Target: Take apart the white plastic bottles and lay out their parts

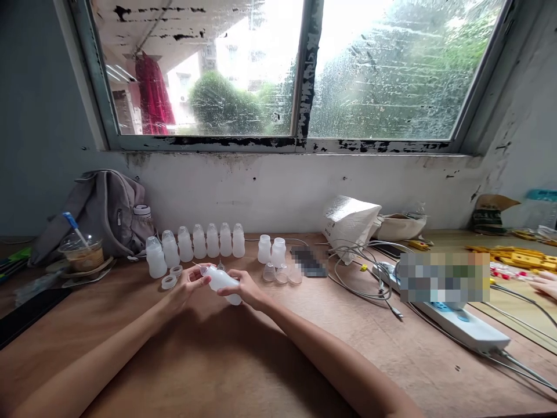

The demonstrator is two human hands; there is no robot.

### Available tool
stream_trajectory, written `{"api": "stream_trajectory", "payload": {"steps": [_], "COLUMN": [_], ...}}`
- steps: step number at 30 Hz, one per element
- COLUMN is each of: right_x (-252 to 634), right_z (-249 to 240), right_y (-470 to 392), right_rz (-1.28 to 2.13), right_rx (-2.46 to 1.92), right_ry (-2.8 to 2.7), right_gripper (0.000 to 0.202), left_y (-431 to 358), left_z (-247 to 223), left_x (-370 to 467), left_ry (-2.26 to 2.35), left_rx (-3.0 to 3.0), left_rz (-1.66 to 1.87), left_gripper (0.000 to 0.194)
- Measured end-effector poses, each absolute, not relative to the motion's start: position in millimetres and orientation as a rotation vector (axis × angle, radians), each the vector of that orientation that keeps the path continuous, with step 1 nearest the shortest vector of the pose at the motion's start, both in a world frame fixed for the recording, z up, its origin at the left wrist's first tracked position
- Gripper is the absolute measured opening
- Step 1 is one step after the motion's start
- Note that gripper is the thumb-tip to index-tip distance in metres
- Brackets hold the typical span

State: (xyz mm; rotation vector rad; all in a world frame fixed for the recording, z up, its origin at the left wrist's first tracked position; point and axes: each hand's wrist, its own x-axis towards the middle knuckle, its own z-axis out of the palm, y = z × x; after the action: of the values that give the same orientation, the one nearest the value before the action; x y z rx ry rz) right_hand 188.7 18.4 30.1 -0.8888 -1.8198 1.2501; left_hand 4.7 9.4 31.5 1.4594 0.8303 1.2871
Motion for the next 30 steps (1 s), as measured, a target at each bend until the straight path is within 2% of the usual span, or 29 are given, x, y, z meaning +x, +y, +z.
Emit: {"api": "stream_trajectory", "payload": {"steps": [8, 10, 14, 17, 19, 22, 24, 30], "right_x": [186.3, 181.7, 173.4, 178.2, 190.2, 219.1, 240.8, 276.5], "right_z": [28.8, 29.6, 29.4, 29.4, 33.4, 46.1, 55.5, 63.2], "right_y": [15.6, 9.9, 5.6, 16.7, 30.4, 53.8, 66.9, 82.4], "right_rz": [1.849, 1.939, 1.949, 1.637, 1.175, 0.283, 0.152, 0.162], "right_rx": [-0.812, -0.745, -0.680, -0.869, -1.098, -1.489, -1.642, -1.874], "right_ry": [-1.574, -1.486, -1.526, -1.879, -2.127, -2.293, -2.247, -2.223], "right_gripper": [0.029, 0.030, 0.047, 0.054, 0.054, 0.026, 0.016, 0.021], "left_y": [10.6, 9.0, 1.2, -2.8, -2.6, 0.6, 3.5, 10.8], "left_z": [30.1, 29.5, 27.8, 27.1, 27.1, 26.8, 25.6, 18.9], "left_x": [7.4, 9.6, 16.5, 20.0, 19.7, 16.2, 13.5, 9.6], "left_ry": [0.822, 0.821, 0.804, 0.775, 0.790, 0.834, 0.845, 0.948], "left_rx": [1.437, 1.422, 1.378, 1.332, 1.284, 1.231, 1.240, 1.263], "left_rz": [1.324, 1.340, 1.214, 1.251, 1.332, 1.360, 1.325, 1.242], "left_gripper": [0.035, 0.039, 0.044, 0.036, 0.033, 0.032, 0.031, 0.042]}}
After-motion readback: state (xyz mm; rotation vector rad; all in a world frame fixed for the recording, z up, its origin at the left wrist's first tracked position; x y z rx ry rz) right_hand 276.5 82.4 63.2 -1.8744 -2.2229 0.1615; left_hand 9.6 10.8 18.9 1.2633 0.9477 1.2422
